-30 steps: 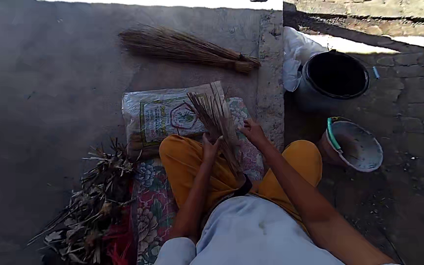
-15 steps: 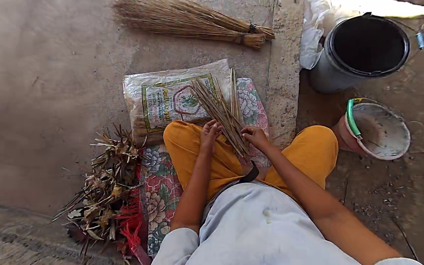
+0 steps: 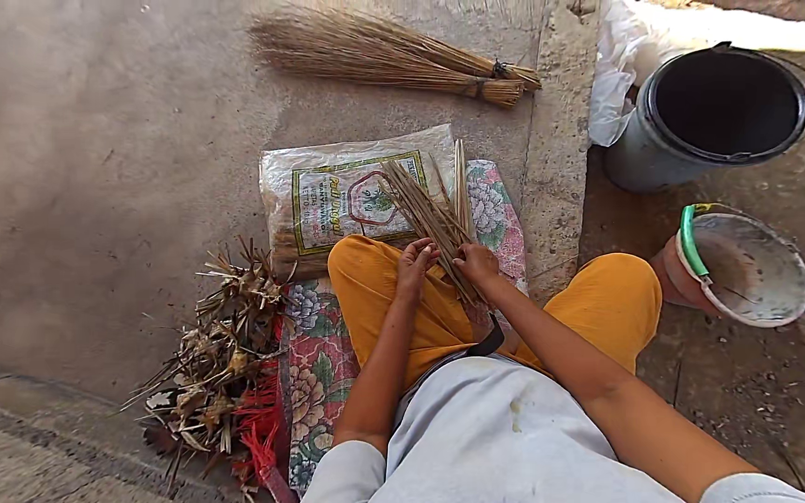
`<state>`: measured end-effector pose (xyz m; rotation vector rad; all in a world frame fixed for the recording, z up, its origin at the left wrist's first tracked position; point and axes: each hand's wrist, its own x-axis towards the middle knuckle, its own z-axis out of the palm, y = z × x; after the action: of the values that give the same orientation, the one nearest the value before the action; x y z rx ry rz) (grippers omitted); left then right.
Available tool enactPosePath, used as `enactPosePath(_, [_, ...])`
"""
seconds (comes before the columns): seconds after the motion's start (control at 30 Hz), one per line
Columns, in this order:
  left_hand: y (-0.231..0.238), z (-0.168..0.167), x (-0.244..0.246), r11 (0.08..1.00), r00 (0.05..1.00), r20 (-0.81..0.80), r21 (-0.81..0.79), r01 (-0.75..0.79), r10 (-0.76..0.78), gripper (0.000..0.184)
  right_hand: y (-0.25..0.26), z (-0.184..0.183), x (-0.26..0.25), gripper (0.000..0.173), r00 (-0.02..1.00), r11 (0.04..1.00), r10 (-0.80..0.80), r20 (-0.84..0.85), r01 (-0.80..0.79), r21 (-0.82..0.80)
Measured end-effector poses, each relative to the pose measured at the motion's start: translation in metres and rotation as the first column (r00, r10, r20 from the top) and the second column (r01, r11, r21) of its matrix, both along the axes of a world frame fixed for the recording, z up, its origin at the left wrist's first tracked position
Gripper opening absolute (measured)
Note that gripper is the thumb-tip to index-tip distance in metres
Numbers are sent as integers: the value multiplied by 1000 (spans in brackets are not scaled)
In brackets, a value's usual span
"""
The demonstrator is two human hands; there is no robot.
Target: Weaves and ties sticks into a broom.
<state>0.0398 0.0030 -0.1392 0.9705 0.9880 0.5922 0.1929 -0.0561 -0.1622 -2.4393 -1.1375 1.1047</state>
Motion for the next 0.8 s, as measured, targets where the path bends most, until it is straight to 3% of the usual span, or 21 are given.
enactPosePath(0.13, [2,-6,3,1000,1000,18,3,-24,24,27,-4,7,20,24,987,994,-71,-145,82,75])
enactPosePath(0.2, [1,-5,4,999,1000,-16,33,1,0,27,-11,5,28,22,943,966,-139,-303,196,168])
enactPosePath(0.3, [-8,12,9,991,981,-149,19,130,-125,27,-28,20,30,19,739,887,-222,-636,424,183])
enactPosePath(0.37, [-15,20,15,975,957,-184,-71,212,-222,30,-38,35,30,16,628,859,-233,-742,491,145])
enactPosePath(0.43, [-23,21,21,960,949,-164,-114,254,-270,29,-46,42,28,13,581,855,-227,-781,503,126])
enactPosePath(0.57, [-33,18,27,975,967,-124,-54,215,-221,17,-58,40,20,10,524,833,-234,-819,543,109])
enactPosePath(0.8, [-35,9,24,975,961,-170,-5,223,-220,13,-61,34,13,15,546,854,-198,-814,504,131])
